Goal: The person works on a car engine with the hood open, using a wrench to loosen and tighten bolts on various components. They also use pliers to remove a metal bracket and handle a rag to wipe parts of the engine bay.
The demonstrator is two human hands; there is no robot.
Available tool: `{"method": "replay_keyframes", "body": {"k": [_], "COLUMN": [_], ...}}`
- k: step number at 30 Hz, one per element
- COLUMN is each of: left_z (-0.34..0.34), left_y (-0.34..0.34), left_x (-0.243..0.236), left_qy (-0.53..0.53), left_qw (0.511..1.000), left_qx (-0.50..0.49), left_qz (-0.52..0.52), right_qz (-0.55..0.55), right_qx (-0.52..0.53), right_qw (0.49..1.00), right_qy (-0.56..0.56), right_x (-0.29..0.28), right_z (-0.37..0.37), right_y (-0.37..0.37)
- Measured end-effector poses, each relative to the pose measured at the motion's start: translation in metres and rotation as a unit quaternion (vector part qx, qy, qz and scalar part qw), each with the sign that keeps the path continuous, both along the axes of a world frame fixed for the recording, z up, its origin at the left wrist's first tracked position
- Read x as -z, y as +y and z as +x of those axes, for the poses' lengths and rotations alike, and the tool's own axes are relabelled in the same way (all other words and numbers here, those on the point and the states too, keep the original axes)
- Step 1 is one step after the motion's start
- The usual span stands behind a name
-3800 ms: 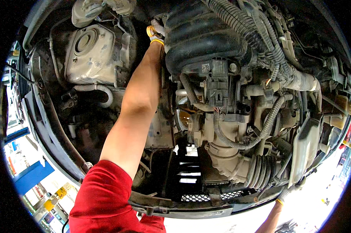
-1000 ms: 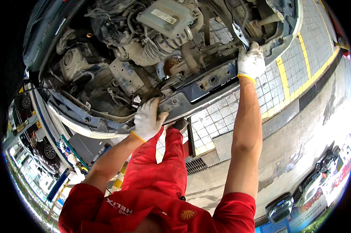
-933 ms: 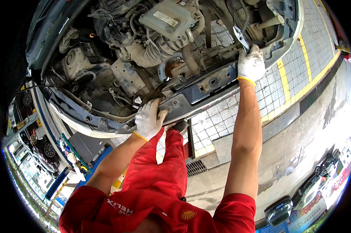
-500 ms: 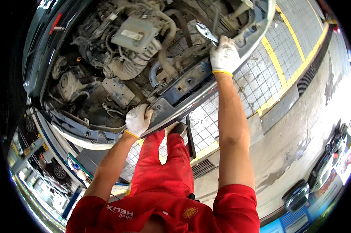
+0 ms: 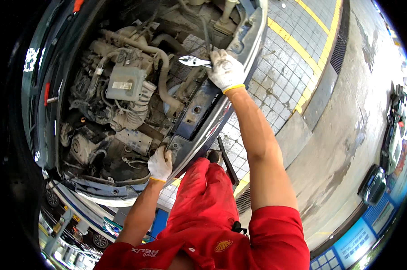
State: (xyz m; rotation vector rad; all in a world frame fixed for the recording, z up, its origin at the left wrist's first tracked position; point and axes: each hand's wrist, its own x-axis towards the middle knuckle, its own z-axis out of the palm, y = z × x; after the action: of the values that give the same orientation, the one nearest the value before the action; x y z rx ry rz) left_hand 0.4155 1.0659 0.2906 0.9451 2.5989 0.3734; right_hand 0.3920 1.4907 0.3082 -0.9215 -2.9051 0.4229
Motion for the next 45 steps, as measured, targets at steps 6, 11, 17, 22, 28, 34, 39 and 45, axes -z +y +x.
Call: {"method": "replay_keyframes", "body": {"k": [6,11,17,22,28,34,39,45], "left_z": [0.006,0.003,0.004,-0.002,-0.004,-0.004,0.000,0.005], "left_y": [-0.002,-0.003,0.001,-0.002,0.000,0.003,0.000,-0.002], "left_x": [0.010,0.014,0.007,0.001,0.001,-0.002,-0.001,0.000], "left_qy": [0.017,0.018,0.012,-0.025,-0.001,-0.009,-0.021,-0.004], "left_qw": [0.999,1.000,0.999,0.999,1.000,1.000,1.000,0.999], "left_qx": [0.007,0.004,-0.008,-0.018,0.001,-0.006,-0.015,-0.011], "left_qz": [0.034,0.016,0.032,0.006,-0.003,-0.009,0.014,0.040], "right_qz": [0.026,0.027,0.042,0.036,0.006,-0.002,-0.008,0.010], "right_qx": [-0.002,0.012,-0.008,-0.010,0.011,0.017,0.015,0.009], "right_qw": [0.999,0.999,0.997,0.997,0.999,0.999,0.999,0.996], "right_qy": [0.023,-0.017,0.068,0.063,0.037,0.043,0.040,0.086], "right_x": [0.018,0.012,0.021,0.024,0.017,0.010,0.011,0.007], "right_z": [0.004,-0.001,0.003,-0.006,-0.007,-0.008,-0.003,0.000], "right_y": [0.002,-0.002,0.003,-0.001,0.001,0.000,0.000,-0.003]}}
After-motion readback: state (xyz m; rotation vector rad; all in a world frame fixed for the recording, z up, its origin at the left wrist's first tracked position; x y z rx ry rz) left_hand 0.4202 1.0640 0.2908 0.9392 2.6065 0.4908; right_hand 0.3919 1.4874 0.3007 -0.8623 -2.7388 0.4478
